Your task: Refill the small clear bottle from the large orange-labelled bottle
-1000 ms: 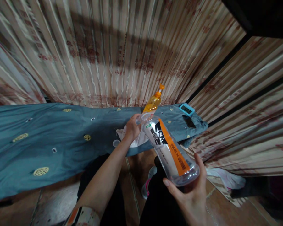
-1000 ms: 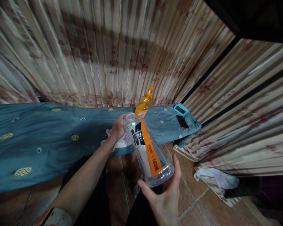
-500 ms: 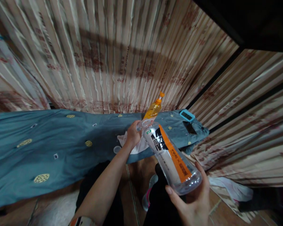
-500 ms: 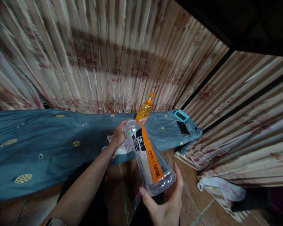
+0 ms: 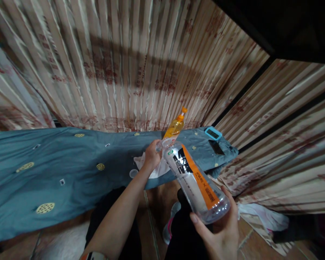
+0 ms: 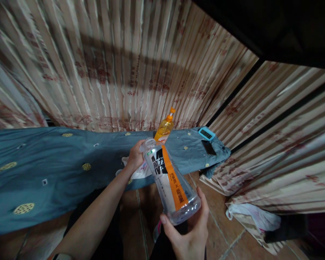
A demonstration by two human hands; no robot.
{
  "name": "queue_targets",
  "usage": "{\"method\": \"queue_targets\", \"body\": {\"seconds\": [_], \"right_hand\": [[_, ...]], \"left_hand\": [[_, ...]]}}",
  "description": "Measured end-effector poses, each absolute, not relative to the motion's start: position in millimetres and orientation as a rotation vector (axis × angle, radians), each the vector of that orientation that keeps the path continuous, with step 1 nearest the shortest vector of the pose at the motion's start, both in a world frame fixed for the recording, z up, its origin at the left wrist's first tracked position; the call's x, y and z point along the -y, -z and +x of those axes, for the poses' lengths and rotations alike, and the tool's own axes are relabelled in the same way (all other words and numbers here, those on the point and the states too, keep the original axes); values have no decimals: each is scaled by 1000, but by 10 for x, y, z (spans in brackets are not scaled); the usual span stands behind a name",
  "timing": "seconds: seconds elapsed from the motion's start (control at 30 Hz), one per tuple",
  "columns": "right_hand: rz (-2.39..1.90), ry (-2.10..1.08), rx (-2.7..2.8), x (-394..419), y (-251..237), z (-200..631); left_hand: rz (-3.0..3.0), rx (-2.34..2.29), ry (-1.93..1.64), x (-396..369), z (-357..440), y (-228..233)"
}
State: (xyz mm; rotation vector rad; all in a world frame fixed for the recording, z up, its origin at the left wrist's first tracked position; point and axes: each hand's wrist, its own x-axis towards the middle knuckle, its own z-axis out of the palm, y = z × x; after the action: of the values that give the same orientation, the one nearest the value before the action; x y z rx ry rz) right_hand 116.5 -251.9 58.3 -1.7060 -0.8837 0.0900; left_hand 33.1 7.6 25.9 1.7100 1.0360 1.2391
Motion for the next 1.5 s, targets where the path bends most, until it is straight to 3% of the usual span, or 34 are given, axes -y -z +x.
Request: {"method": "queue_targets", "body": {"seconds": [1.5], "right_hand": [[-1682,-106,852,2440,-720,1074]], "left_hand": [[1787,-1030,-1280,-99,335,-220]]}}
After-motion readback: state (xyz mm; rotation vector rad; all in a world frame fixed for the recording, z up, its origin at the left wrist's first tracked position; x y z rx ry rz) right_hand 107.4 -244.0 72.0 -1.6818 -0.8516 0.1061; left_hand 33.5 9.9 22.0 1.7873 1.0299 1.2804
